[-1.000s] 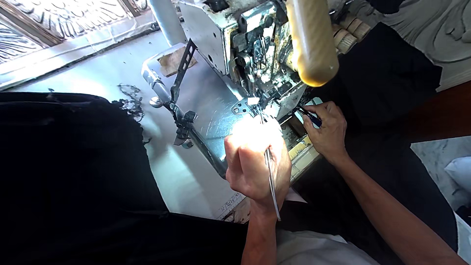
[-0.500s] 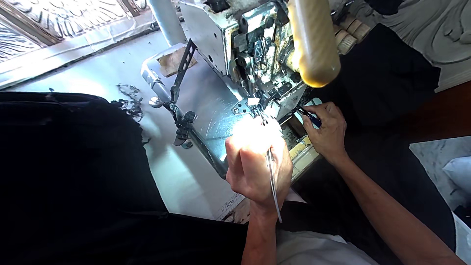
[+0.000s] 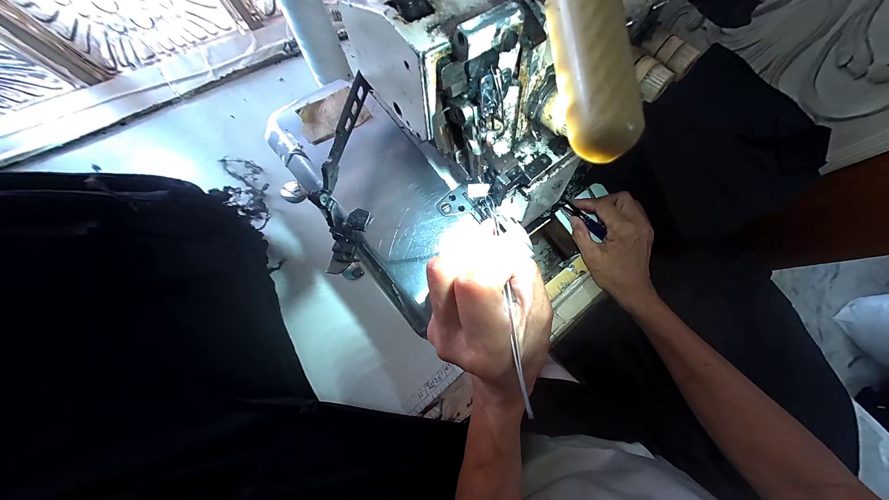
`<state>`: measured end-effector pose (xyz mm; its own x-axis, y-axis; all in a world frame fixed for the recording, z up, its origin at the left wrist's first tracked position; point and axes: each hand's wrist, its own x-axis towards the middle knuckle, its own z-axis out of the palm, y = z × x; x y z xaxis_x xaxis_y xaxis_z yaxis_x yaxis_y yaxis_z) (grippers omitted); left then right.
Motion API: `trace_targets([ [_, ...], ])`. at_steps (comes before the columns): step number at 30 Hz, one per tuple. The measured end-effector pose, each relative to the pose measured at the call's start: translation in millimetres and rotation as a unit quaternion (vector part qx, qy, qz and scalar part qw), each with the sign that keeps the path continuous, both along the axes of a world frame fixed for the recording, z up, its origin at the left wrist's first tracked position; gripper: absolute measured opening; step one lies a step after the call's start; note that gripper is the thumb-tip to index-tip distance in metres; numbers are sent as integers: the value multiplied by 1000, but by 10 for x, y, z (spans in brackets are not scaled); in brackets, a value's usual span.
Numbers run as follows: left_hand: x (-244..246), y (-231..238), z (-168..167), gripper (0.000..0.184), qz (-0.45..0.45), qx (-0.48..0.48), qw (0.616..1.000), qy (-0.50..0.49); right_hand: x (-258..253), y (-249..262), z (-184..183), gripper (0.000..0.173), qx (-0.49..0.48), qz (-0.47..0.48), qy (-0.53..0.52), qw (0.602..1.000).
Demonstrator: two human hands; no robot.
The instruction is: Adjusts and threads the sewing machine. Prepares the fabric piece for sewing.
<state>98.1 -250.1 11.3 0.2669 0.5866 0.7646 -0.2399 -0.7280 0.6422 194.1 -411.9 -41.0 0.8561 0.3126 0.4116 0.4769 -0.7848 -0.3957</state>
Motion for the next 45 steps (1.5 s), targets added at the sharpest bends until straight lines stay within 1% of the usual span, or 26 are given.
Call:
trace_targets([
  [4,-3,-2,-1,11,1,-3,1000,0,1,-2,-1,30,-3,0,-1,1000],
  [12,3,-3,0,15,-1,-1,1000,-6,-4,-4,-8,29,1,-1,-2,1000],
  [20,3,-7,-5,7,-7,-1,1000,-2,-13,-4,-7,29,1,-2,2,1000],
  [34,6,-9,-9,11,-4,2,1000,-4,-7,-4,0,30,-4,0,3,1000],
  [45,18,-18,-5,10,16,9,1000,2,-14,-8,1,30,-7,0,-1,1000],
])
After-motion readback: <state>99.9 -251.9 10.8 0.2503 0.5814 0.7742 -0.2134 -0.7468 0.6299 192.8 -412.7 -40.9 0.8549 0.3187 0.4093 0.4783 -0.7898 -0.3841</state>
